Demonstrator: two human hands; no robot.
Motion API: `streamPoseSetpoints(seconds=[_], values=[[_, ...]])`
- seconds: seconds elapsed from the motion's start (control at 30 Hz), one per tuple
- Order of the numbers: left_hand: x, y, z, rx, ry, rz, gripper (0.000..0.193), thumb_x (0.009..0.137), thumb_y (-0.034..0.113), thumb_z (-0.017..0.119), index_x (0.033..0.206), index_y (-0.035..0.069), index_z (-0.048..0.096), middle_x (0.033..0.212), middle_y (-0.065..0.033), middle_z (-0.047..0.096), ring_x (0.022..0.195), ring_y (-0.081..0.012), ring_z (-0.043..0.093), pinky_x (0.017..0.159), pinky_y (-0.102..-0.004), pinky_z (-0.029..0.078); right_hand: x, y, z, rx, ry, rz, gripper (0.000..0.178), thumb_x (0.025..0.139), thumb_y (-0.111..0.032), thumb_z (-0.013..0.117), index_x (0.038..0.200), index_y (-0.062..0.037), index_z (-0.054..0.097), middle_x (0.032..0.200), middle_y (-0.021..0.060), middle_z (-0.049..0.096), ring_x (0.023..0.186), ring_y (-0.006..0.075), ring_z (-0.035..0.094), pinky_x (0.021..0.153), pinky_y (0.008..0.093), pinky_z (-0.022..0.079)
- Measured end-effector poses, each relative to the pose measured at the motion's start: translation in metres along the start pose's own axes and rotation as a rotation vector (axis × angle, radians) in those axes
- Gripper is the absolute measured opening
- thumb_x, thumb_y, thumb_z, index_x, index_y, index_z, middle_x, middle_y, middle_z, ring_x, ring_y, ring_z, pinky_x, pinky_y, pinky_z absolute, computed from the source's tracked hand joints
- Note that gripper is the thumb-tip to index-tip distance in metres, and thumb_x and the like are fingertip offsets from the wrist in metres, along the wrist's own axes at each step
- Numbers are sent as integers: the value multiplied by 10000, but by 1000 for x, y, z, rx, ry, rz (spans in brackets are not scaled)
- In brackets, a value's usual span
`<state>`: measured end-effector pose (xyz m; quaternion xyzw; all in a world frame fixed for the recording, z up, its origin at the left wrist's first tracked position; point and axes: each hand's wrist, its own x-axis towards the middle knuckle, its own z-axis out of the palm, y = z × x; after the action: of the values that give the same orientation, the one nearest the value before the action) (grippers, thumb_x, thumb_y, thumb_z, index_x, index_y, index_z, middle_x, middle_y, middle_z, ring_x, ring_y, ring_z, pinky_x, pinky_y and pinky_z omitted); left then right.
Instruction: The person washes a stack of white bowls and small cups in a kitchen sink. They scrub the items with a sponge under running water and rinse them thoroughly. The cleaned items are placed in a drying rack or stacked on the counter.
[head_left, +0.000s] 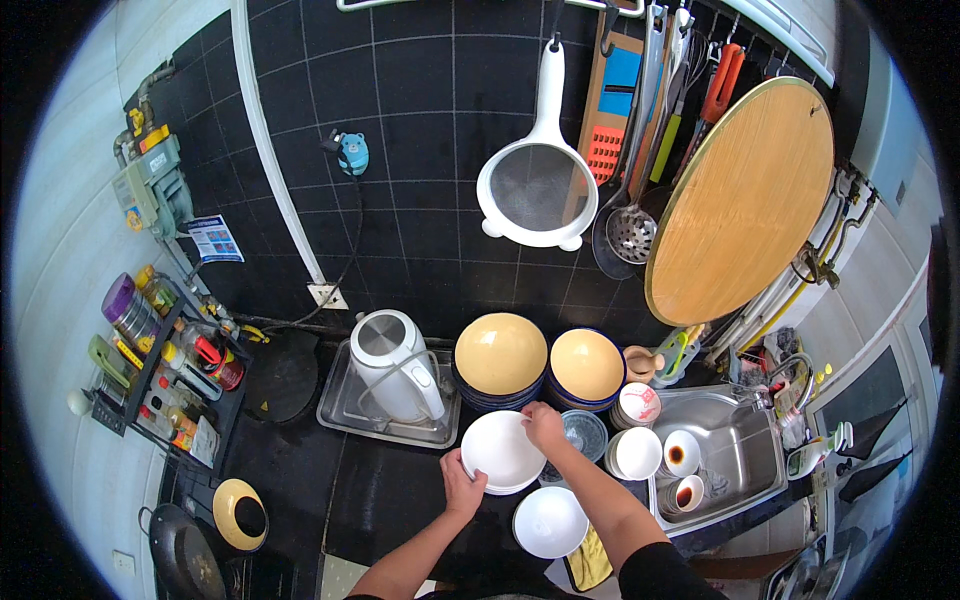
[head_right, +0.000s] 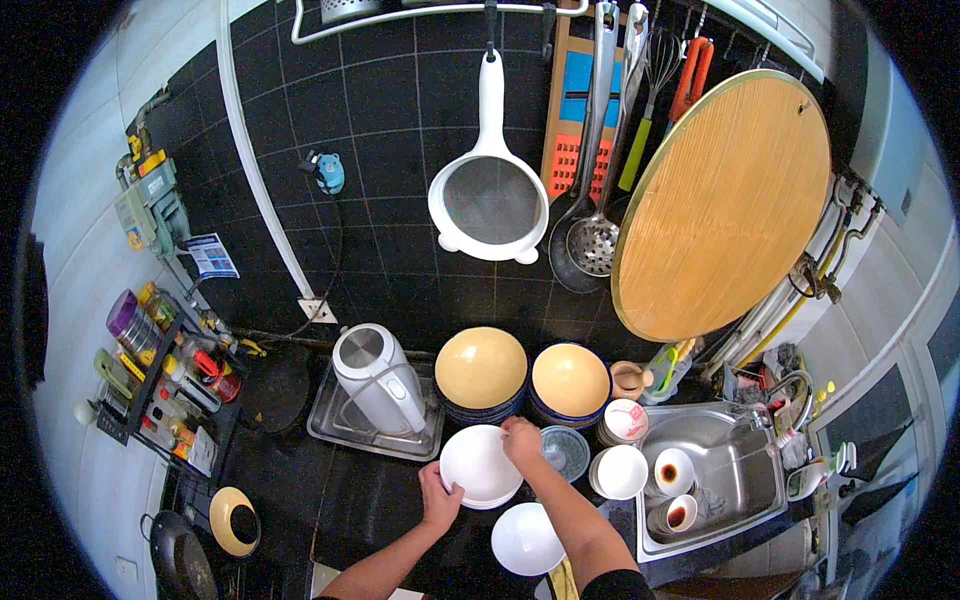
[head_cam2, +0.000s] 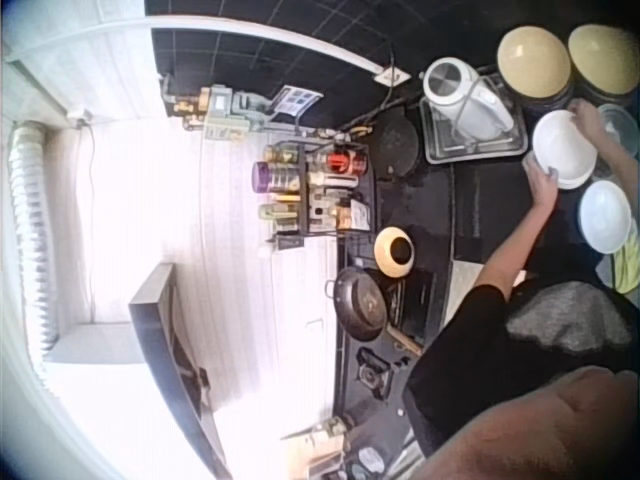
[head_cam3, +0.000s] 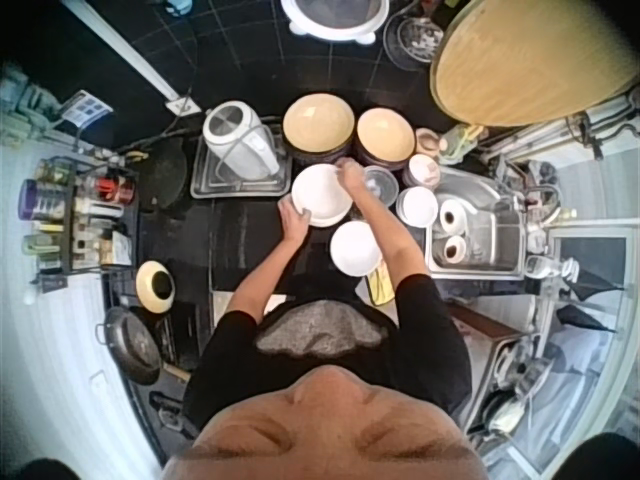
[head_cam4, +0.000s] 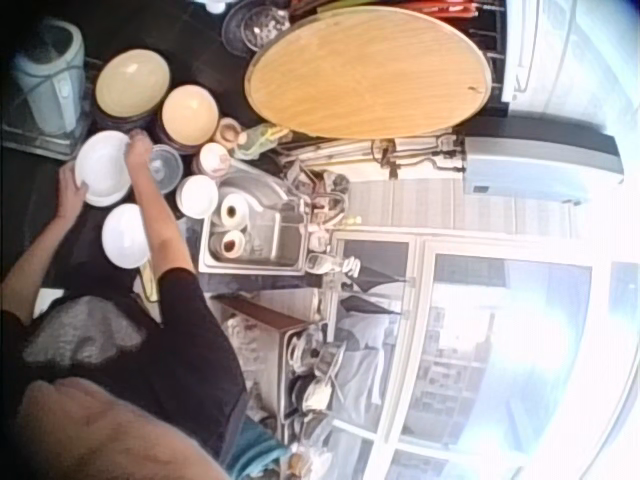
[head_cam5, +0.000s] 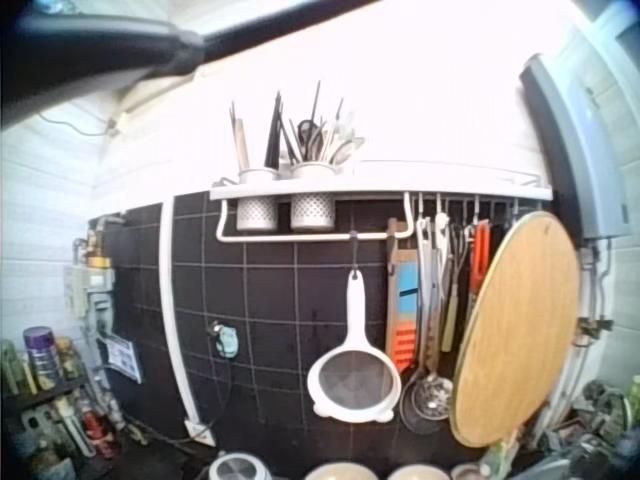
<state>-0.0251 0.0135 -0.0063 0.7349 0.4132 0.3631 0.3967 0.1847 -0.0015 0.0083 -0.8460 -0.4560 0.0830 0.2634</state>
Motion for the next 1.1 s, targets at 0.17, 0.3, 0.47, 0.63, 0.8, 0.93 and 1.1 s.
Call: streamPoseSetpoints(seconds=[0.17, 0.3, 0.47, 0.63, 0.8, 0.93, 1.1], values=[[-25, -2, 20, 155, 31, -208, 704, 727, 96, 597, 1270, -69, 181, 1274, -281, 241, 1193, -391, 276, 1016, -407, 231, -9, -5, -5, -39, 70, -74, 160, 654, -93, 685, 790, -64, 606, 803, 102, 609, 744, 282, 594, 665, 396, 464], [-26, -19, 38, -262, -143, -442, 859, 774, 117, 578, 1323, -91, -50, 1343, -316, 111, 1260, -388, 205, 1057, -395, 171, -15, 0, -2, -33, 153, -160, 161, 657, -91, 680, 793, -64, 599, 788, 82, 594, 768, 267, 578, 691, 392, 441], [-16, -46, 41, -328, -174, -392, 878, 773, 140, 604, 1340, -55, -38, 1362, -287, 106, 1251, -354, 240, 1042, -371, 214, -21, -2, -15, -6, 273, -234, 230, 660, -101, 682, 865, -50, 590, 843, 107, 585, 816, 287, 560, 731, 391, 435], [-14, -24, 18, -316, -211, -386, 868, 791, 234, 624, 1330, -87, 24, 1337, -284, 222, 1235, -337, 289, 1036, -364, 226, -64, -25, -62, 270, 566, -96, 210, 690, -98, 661, 861, -22, 566, 832, 139, 569, 817, 313, 541, 730, 394, 425], [-21, -15, 13, -90, -235, -551, 920, 790, 315, 624, 1353, -28, -18, 1325, -283, 250, 1191, -375, 358, 1006, -407, 293, -144, 23, -78, 483, 393, 500, 261, 813, -247, 607, 793, 9, 559, 738, 116, 583, 702, 184, 552, 674, 303, 442], [-15, 19, 7, -540, -461, -964, 903, 789, 284, 615, 1341, 105, -77, 1289, -254, 299, 1103, -388, 449, 914, -477, 394, -159, 71, -50, 524, 131, 661, 516, 820, -441, 560, 971, 53, 562, 833, 137, 605, 729, 187, 583, 678, 289, 458], [-17, -20, 27, -805, -414, -910, 782, 794, 182, 581, 1281, 131, -29, 1232, -215, 348, 1062, -363, 485, 879, -486, 425, -125, 75, -33, 833, -53, 861, 796, 777, -504, 550, 1307, 5, 244, 1120, 214, 502, 837, 278, 586, 758, 370, 467]])
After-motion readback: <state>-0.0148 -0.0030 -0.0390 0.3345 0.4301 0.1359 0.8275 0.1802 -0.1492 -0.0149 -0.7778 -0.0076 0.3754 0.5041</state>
